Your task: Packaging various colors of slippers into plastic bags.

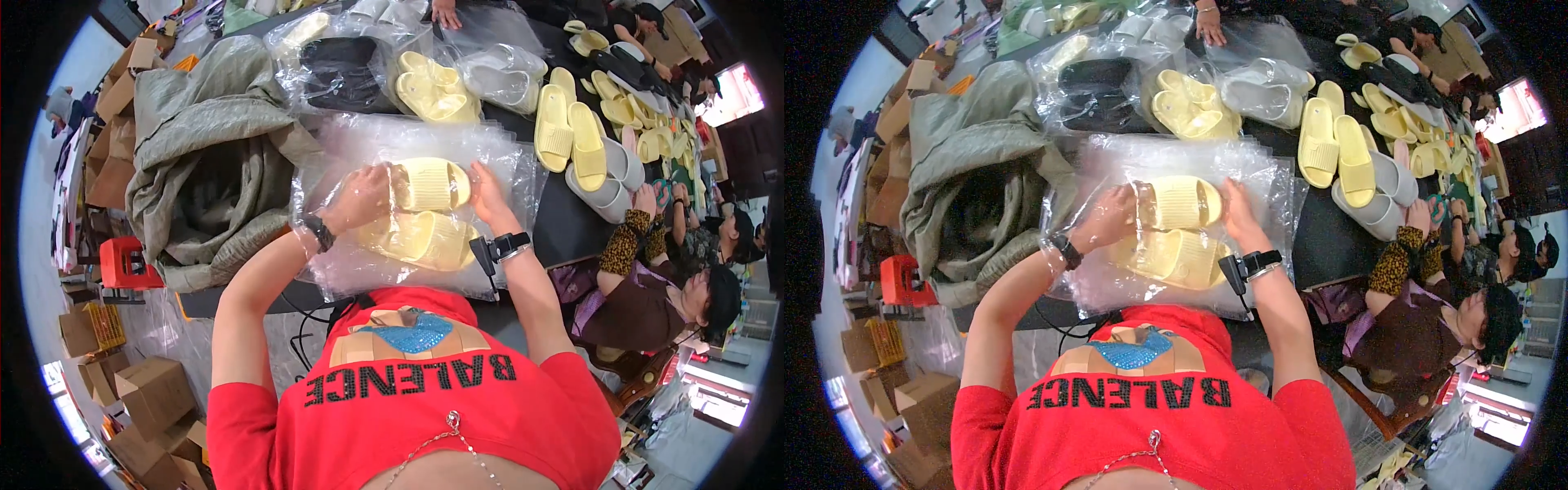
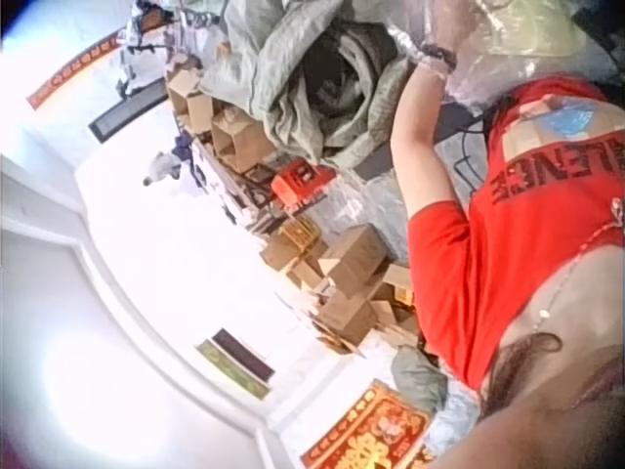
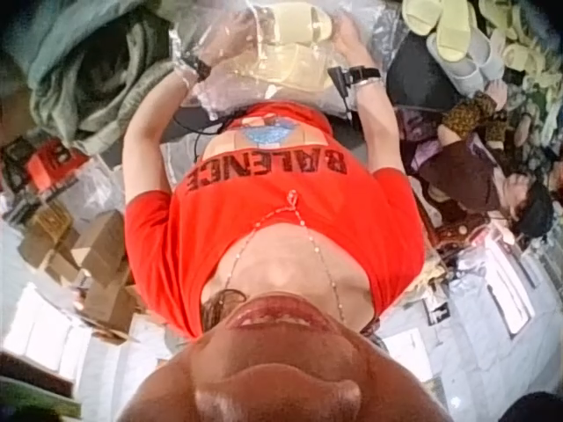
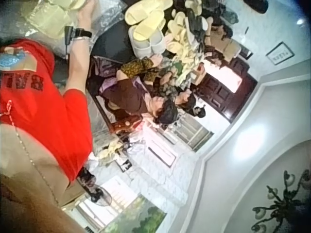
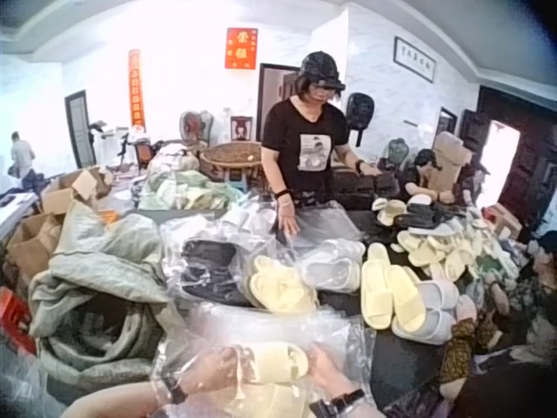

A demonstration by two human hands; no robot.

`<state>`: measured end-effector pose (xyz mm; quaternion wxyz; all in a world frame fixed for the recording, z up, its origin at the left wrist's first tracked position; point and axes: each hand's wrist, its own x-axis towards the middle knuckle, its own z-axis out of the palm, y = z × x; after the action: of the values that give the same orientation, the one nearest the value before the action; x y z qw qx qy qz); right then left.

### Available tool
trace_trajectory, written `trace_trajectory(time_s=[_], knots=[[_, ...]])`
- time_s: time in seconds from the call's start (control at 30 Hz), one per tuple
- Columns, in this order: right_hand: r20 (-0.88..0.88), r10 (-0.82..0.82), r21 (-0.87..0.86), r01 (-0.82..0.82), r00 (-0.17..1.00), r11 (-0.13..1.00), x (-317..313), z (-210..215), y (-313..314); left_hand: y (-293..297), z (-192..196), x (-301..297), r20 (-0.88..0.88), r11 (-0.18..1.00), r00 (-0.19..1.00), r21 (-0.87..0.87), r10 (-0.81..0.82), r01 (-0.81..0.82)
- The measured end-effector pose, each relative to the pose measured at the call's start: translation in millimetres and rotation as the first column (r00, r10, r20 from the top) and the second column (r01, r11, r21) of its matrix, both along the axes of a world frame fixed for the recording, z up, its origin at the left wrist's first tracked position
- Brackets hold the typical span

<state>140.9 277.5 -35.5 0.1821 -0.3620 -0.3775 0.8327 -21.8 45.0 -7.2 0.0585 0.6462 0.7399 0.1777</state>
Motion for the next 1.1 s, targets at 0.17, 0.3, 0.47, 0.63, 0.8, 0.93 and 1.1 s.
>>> trace_trajectory(time_s=[0.17, 0.3, 0.47, 0.63, 0.8, 0.93, 1.1], knots=[[-0.062, -0.027, -0.020, 0.026, 0.998, 0.999, -3, 15, -18, 8, 8, 38, -0.034, 1.000, 0.999, -0.011, -0.016, 0.016], [-0.062, -0.145, 0.039, 0.147, 0.987, 0.988, -1, 10, -23, 13, 6, 55, 0.002, 0.992, 0.998, 0.111, 0.058, -0.058], [0.130, 0.001, 0.197, -0.027, 0.991, 0.980, 17, 54, -4, 5, 7, 46, 0.002, 0.972, 0.992, 0.202, 0.124, -0.122], [0.328, 0.003, 0.333, -0.118, 0.945, 0.935, 42, 65, 23, -3, 22, 37, 0.178, 0.936, 0.971, 0.288, 0.156, -0.204], [0.497, 0.301, 0.208, -0.449, 0.814, 0.869, 88, 43, -1, -4, 23, 35, 0.235, 0.938, 0.951, 0.232, 0.202, -0.256], [0.479, 0.319, 0.294, -0.492, 0.818, 0.820, 87, 31, -41, 2, 17, 40, 0.275, 0.963, 0.938, 0.107, 0.210, -0.246], [0.386, 0.261, 0.299, -0.388, 0.885, 0.872, 71, 29, -49, 7, 4, 43, 0.079, 0.993, 0.997, 0.115, 0.016, -0.025]])
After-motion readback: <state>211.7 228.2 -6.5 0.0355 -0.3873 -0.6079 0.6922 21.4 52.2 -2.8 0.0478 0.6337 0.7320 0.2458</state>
